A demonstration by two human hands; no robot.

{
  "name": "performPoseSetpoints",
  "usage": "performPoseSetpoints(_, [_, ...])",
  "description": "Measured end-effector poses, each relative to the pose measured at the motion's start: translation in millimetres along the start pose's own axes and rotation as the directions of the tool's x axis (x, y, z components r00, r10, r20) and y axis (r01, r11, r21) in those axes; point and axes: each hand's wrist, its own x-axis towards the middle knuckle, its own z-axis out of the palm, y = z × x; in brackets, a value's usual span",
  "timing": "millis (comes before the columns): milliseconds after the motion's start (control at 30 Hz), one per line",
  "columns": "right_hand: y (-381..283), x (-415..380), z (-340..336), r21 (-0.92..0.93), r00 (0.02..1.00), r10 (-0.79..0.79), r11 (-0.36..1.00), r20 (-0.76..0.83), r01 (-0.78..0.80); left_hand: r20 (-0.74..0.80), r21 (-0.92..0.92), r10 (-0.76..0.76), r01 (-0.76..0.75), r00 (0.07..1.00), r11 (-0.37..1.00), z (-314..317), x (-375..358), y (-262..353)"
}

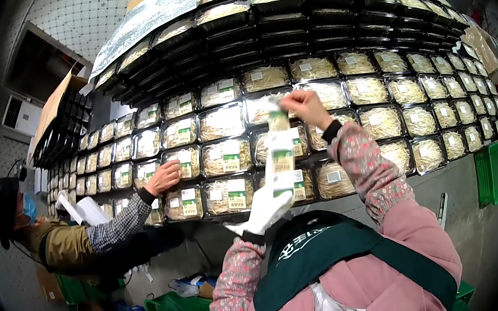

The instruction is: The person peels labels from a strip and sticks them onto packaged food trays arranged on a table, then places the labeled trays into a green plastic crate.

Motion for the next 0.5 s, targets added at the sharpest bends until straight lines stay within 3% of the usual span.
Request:
performPoseSetpoints(33, [17.3,22.3,-11.6,-0.038,0.998,0.043,0.998,-0.041,-0.044,0.138,0.463,0.142,-0.191,0.980,0.866,-15.3,-1.1,-18.3])
performPoseSetpoints(67, [37.7,41.8,-20.9,-0.074,0.993,0.086,0.993,-0.080,-0.092,0.184,0.097,-0.104,0.087,0.978,0.992,-15.1,-13.0,-19.5])
performPoseSetpoints(133, [83.3,69.2,-30.3,-0.292,0.976,0.208,0.939,0.061,-0.182,0.137,-0.265,-0.161,0.193,0.977,0.945,-18.4,-24.8,-30.7])
performPoseSetpoints(200, [116.3,78.1,-26.4,-0.482,0.979,0.182,0.869,0.096,-0.114,0.145,-0.458,-0.207,0.251,0.968,0.853,-34.9,-25.8,-18.8])
performPoseSetpoints(233, [105.5,75.8,-21.9,-0.606,0.970,0.224,0.786,0.097,-0.121,0.154,-0.521,-0.214,0.264,0.964,0.812,-43.3,-23.2,-15.4])
performPoseSetpoints(267, [94.4,70.7,-16.1,-0.717,0.960,0.265,0.687,0.092,-0.121,0.106,-0.579,-0.133,0.170,0.985,0.798,-45.9,-18.8,-11.4])
performPoseSetpoints(300, [86.6,65.8,-10.9,-0.833,0.968,0.222,0.552,0.119,-0.024,0.073,-0.572,-0.106,0.129,0.992,0.810,-48.9,-11.3,-10.4])
performPoseSetpoints(333, [87.5,60.9,-6.5,-0.838,0.967,0.226,0.545,0.113,-0.030,0.042,-0.564,-0.077,0.087,0.996,0.821,-52.2,-3.7,-9.0])
performPoseSetpoints(400, [86.9,50.9,-1.1,-0.950,0.987,-0.080,0.271,0.137,0.154,0.090,-0.622,-0.106,0.139,0.990,0.771,-59.3,7.2,-3.4])
performPoseSetpoints(433, [71.8,47.1,0.2,-0.957,0.999,-0.040,0.289,0.000,0.012,0.061,-0.587,-0.087,0.106,0.994,0.802,-60.3,15.1,-3.0])
performPoseSetpoints(467, [66.5,44.8,0.6,-0.976,0.998,-0.041,0.215,-0.052,-0.042,0.028,-0.548,-0.063,0.068,0.998,0.833,-61.5,24.4,-3.5])
performPoseSetpoints(500, [62.0,41.0,3.4,-0.930,0.993,-0.071,0.362,-0.093,-0.061,-0.014,-0.535,-0.056,0.040,0.998,0.844,-60.7,31.6,-3.2])
